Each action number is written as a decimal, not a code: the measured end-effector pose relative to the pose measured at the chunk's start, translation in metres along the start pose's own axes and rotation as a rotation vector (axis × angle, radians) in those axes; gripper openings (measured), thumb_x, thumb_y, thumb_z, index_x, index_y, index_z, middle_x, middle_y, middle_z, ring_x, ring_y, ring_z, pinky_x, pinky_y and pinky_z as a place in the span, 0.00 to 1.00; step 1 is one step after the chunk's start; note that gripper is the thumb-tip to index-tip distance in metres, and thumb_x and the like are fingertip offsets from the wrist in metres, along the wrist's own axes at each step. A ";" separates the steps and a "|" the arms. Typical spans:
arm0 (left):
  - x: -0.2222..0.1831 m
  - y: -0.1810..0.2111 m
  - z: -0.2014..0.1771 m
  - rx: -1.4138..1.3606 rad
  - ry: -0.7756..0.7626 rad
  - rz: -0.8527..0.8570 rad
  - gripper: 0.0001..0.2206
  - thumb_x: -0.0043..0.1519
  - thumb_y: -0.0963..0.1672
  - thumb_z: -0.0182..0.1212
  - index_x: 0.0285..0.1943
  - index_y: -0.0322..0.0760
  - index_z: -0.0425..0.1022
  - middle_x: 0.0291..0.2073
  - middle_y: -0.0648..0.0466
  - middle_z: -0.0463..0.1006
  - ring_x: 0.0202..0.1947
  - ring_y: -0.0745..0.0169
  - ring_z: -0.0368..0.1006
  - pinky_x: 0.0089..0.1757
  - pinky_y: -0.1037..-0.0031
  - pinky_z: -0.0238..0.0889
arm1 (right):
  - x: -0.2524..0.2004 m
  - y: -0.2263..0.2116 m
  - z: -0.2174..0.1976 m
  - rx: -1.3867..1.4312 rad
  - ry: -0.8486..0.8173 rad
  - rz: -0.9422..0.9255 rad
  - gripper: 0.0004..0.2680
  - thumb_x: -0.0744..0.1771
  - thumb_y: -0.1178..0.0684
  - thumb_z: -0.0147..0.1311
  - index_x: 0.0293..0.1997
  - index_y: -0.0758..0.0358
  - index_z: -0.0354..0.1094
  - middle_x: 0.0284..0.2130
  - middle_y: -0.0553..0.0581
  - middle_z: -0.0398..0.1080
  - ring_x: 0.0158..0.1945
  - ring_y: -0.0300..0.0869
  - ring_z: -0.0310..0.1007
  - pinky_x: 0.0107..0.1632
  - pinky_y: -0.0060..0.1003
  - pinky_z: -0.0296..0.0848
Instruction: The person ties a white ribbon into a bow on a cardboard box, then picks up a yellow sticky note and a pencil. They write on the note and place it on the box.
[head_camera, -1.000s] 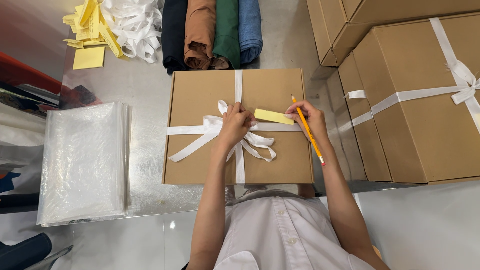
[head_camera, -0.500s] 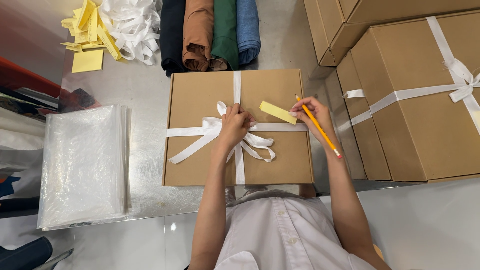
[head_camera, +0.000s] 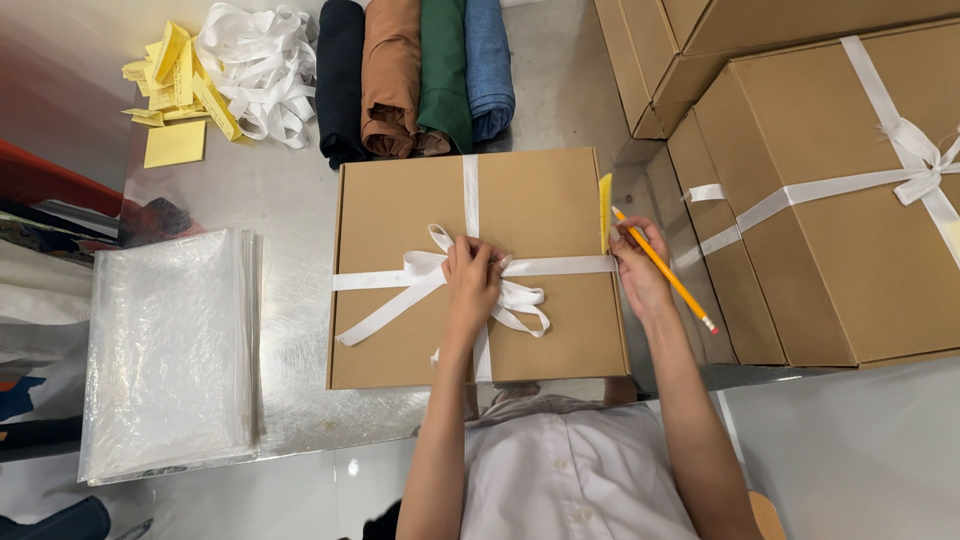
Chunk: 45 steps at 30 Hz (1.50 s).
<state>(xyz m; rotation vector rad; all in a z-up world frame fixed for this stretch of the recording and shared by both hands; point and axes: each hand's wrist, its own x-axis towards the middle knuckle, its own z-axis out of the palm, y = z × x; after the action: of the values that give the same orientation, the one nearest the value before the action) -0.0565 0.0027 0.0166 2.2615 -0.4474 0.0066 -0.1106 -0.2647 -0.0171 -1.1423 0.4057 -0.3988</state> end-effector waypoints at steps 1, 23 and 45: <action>-0.001 0.001 -0.001 0.001 0.002 0.000 0.04 0.62 0.44 0.62 0.39 0.43 0.71 0.42 0.57 0.61 0.49 0.54 0.61 0.52 0.64 0.52 | -0.004 -0.001 0.005 0.001 -0.002 -0.001 0.10 0.67 0.62 0.59 0.49 0.57 0.64 0.40 0.47 0.69 0.44 0.29 0.73 0.52 0.20 0.73; 0.005 -0.019 -0.004 -0.006 0.083 0.129 0.03 0.62 0.44 0.63 0.37 0.42 0.74 0.40 0.57 0.63 0.44 0.55 0.64 0.49 0.66 0.55 | -0.031 -0.016 0.060 -0.713 -0.131 -0.356 0.03 0.68 0.62 0.58 0.42 0.60 0.72 0.38 0.59 0.77 0.46 0.44 0.79 0.53 0.37 0.74; 0.005 -0.023 -0.018 -0.163 -0.015 0.124 0.03 0.58 0.46 0.68 0.35 0.53 0.78 0.32 0.65 0.76 0.42 0.65 0.66 0.53 0.66 0.49 | -0.028 -0.030 0.076 -0.672 -0.247 -0.270 0.04 0.69 0.64 0.55 0.46 0.63 0.71 0.40 0.62 0.76 0.48 0.43 0.76 0.53 0.41 0.73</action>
<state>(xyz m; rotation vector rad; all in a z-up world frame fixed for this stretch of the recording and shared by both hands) -0.0417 0.0281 0.0130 2.0728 -0.5756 0.0159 -0.0998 -0.2019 0.0411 -1.8909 0.1641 -0.3574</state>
